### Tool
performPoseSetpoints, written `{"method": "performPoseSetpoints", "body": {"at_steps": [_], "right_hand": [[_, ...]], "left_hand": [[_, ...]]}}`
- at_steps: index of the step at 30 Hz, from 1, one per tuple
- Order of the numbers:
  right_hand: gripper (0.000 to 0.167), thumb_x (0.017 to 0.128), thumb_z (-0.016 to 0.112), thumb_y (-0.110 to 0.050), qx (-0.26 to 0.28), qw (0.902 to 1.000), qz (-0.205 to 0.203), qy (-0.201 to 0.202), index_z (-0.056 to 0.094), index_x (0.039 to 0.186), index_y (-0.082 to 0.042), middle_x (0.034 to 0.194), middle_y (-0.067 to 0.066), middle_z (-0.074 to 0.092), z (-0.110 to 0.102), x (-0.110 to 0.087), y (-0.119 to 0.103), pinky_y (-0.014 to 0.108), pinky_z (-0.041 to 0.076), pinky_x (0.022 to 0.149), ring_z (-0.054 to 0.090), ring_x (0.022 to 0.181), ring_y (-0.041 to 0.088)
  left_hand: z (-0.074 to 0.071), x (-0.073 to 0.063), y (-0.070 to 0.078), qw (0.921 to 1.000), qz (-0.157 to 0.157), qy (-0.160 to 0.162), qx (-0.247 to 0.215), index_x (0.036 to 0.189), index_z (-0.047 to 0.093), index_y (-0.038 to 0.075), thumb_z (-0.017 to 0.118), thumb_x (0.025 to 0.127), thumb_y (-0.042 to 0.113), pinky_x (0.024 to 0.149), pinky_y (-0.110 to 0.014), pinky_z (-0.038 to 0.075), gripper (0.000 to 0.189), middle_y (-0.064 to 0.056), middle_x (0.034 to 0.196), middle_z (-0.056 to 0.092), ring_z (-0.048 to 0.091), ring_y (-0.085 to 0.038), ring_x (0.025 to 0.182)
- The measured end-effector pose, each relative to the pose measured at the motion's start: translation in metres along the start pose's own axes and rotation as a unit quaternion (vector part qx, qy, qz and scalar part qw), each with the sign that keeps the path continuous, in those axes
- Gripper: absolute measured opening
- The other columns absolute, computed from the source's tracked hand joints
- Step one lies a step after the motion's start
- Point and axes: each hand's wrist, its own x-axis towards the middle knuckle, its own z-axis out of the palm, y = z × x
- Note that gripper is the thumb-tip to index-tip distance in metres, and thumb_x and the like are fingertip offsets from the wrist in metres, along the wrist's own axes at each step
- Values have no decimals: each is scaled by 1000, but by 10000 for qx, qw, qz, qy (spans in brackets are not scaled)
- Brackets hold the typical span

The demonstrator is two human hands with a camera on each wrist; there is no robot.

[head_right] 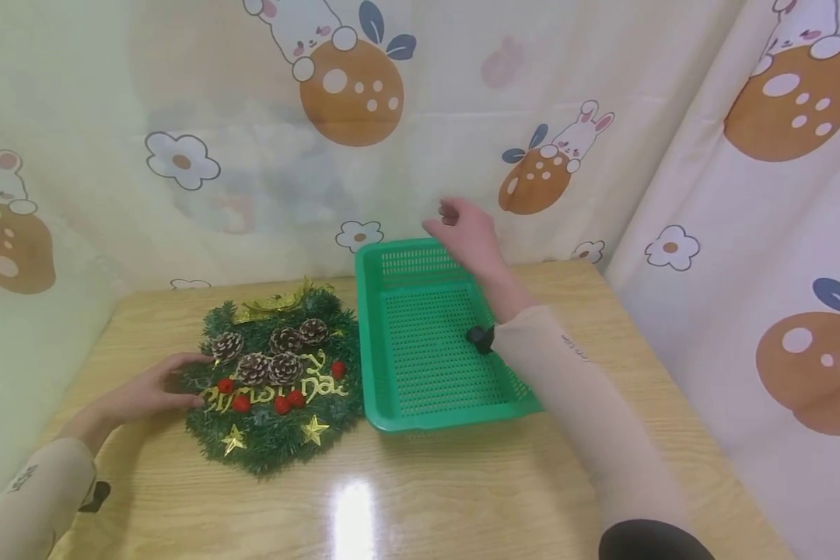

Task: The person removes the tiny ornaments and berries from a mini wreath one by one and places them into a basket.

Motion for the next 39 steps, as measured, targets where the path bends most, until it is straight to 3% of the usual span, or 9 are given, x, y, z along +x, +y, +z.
{"method": "performPoseSetpoints", "body": {"at_steps": [15,29,39], "right_hand": [[63,94,65,-37,761,9928,-83,-923,43,148,-12,144,4,51,102,-1,-68,36,47,101,49,129,19],[64,94,67,-35,541,9816,-248,-1812,41,149,-14,148,1,47,184,-12,-94,36,44,105,45,133,18],[65,94,66,-35,446,9682,-509,-2408,39,150,-14,150,5,44,225,-26,-97,29,43,103,44,135,19]], "left_hand": [[-1,1,3,9999,46,3,-95,144,39,4,76,86,23,105,-73,21,71,-28,148,31,24,-53,135],[-4,-1,5,9996,-214,-42,-154,145,38,6,75,87,26,106,-72,20,71,-27,150,28,21,-52,138],[-3,-1,6,9996,-197,-28,-181,145,39,5,75,87,25,106,-72,20,71,-27,150,30,22,-52,137]]}}
